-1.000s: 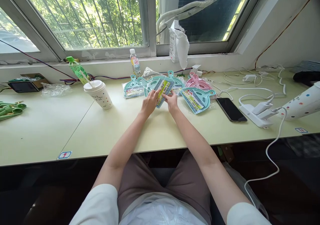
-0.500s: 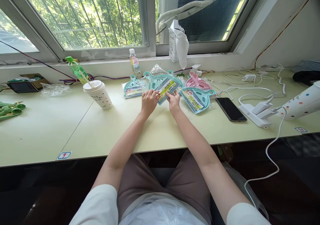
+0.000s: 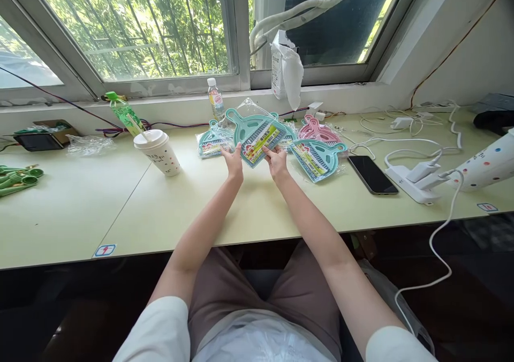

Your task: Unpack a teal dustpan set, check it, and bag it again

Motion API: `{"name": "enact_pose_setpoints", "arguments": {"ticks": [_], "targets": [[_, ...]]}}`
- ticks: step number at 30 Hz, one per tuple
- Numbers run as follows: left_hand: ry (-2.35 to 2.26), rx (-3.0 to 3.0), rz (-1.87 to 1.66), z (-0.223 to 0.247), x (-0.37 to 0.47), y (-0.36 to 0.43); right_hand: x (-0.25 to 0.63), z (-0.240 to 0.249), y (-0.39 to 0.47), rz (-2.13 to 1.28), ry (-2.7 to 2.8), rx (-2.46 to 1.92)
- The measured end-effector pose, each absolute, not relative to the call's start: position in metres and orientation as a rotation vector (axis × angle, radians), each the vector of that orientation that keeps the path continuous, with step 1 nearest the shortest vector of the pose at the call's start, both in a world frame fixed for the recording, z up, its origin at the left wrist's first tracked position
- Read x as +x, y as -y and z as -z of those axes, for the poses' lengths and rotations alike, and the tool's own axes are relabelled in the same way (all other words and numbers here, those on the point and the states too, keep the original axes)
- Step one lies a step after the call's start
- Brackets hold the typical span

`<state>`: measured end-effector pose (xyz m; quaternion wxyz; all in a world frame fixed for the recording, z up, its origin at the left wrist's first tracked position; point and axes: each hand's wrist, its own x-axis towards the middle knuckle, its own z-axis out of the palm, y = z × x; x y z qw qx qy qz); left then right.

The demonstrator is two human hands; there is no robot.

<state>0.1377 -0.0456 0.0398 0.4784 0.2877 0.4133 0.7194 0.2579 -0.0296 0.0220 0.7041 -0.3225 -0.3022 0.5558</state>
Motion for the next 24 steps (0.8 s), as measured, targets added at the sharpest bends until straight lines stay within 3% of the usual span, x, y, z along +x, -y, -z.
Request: {"name": "enact_pose_setpoints", "arguments": {"ticks": [9, 16, 24], "targets": [[-0.791, 0.752, -1.54, -0.031, 0.157, 0.051, 0.262, -0.02, 0.027, -1.178, 0.677, -0.726], [-0.816, 0.807, -1.156, -0.024, 0.168, 0.058, 0.275, -0.019, 0.023, -1.123, 0.635, -0.735], [-0.735, 0.785, -1.413, -0.027, 0.153, 0.047, 0.264, -0.022, 0.029, -1.194, 0.626, -0.711]]}}
